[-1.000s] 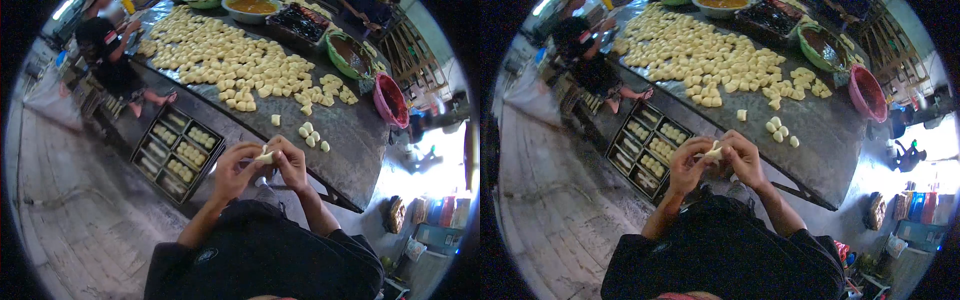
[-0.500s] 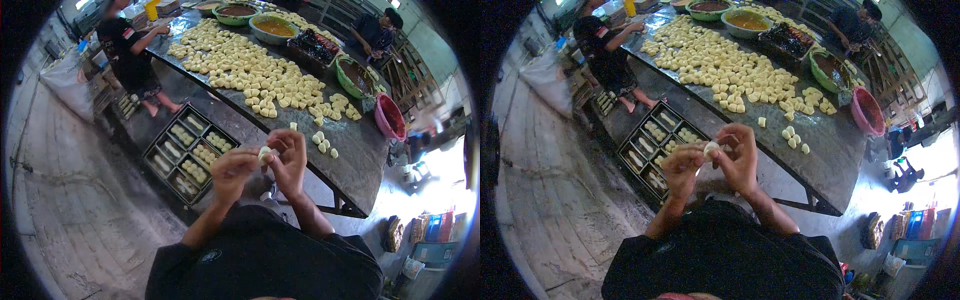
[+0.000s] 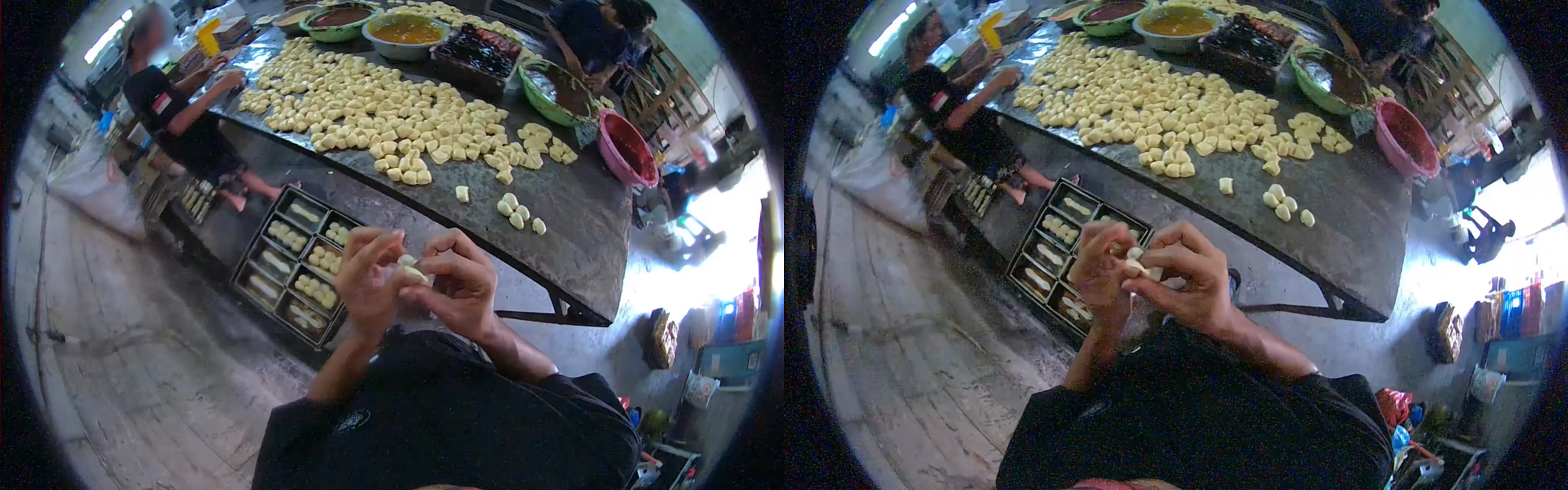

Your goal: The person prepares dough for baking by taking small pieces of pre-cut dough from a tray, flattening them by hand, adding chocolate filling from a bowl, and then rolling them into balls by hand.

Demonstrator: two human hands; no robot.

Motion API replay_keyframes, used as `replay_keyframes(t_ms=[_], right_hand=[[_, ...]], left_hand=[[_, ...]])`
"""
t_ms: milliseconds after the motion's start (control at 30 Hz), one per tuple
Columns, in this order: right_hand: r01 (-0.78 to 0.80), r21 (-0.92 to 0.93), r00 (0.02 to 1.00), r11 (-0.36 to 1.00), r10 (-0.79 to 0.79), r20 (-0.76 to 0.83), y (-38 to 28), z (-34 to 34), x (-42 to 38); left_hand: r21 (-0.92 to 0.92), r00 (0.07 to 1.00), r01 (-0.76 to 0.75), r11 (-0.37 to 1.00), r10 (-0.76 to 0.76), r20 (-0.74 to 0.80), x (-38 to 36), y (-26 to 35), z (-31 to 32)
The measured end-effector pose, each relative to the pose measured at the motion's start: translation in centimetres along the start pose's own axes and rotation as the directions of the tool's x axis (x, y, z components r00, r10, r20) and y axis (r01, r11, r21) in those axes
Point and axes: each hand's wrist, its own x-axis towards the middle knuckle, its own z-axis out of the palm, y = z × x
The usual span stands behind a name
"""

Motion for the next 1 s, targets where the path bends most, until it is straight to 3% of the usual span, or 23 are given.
replay_keyframes(t_ms=[67, 167, 267, 300, 400, 433, 533, 567, 633, 700, 800, 867, 933, 967, 1000], right_hand=[[0.033, -0.189, 0.998, 0.981, -0.022, 0.060, 0.2, -1.9, 0.2], [-0.312, 0.204, 0.925, 0.928, 0.346, -0.157, 1.7, -3.5, -0.9], [-0.555, 0.420, 0.729, 0.718, 0.663, -0.169, 2.2, -5.9, -1.5], [-0.653, 0.395, 0.686, 0.646, 0.726, -0.052, 3.9, -7.4, -3.0], [-0.563, 0.082, 0.803, 0.822, 0.568, -0.182, 6.6, -11.5, -6.1], [-0.553, 0.082, 0.798, 0.829, 0.556, -0.234, 6.9, -12.8, -6.4], [-0.658, 0.219, 0.621, 0.720, 0.684, -0.383, 5.1, -16.4, -4.8], [-0.670, 0.304, 0.593, 0.677, 0.735, -0.329, 4.8, -18.0, -4.7], [-0.608, 0.091, 0.674, 0.789, 0.574, -0.465, 6.0, -20.2, -5.6], [-0.582, -0.109, 0.705, 0.806, 0.433, -0.562, 9.5, -21.7, -7.7], [-0.611, -0.492, 0.791, 0.620, 0.488, -0.368, 17.0, -23.8, -12.7], [-0.692, -0.423, 0.721, 0.585, 0.530, -0.447, 19.3, -24.9, -14.3], [-0.802, -0.300, 0.587, 0.517, 0.584, -0.561, 19.8, -25.3, -13.4], [-0.782, -0.305, 0.589, 0.544, 0.483, -0.649, 20.6, -25.4, -12.2], [-0.799, -0.313, 0.585, 0.514, 0.542, -0.603, 21.7, -26.1, -11.8]], left_hand=[[0.080, 0.946, -0.144, 0.986, 0.114, 0.302, 1.3, -2.9, -0.1], [0.131, 0.905, 0.210, 0.969, -0.243, 0.350, 0.0, -5.1, 1.1], [0.097, 0.930, 0.283, 0.954, -0.297, 0.216, -0.1, -6.1, 5.5], [0.128, 0.938, 0.272, 0.954, -0.292, 0.185, -0.3, -6.8, 7.0], [0.375, 0.650, 0.391, 0.841, -0.541, 0.534, 0.4, -9.5, 9.0], [0.408, 0.581, 0.429, 0.806, -0.592, 0.558, 0.4, -10.0, 10.0], [0.174, 0.538, 0.211, 0.962, -0.263, 0.801, 2.1, -12.0, 13.6], [0.092, 0.563, 0.321, 0.943, -0.268, 0.782, 2.3, -12.8, 14.8], [-0.084, 0.615, 0.509, 0.857, -0.295, 0.731, 2.6, -14.3, 17.2], [-0.079, 0.654, 0.495, 0.865, -0.312, 0.689, 4.5, -17.1, 18.0], [-0.012, 0.721, 0.517, 0.856, -0.428, 0.545, 6.2, -19.7, 17.4], [0.049, 0.747, 0.523, 0.851, -0.485, 0.454, 7.5, -21.4, 17.4], [0.140, 0.737, 0.537, 0.832, -0.543, 0.402, 7.5, -22.3, 16.8], [0.172, 0.735, 0.557, 0.812, -0.579, 0.353, 7.5, -22.6, 17.3], [0.169, 0.725, 0.582, 0.796, -0.601, 0.335, 7.3, -23.2, 17.4]])
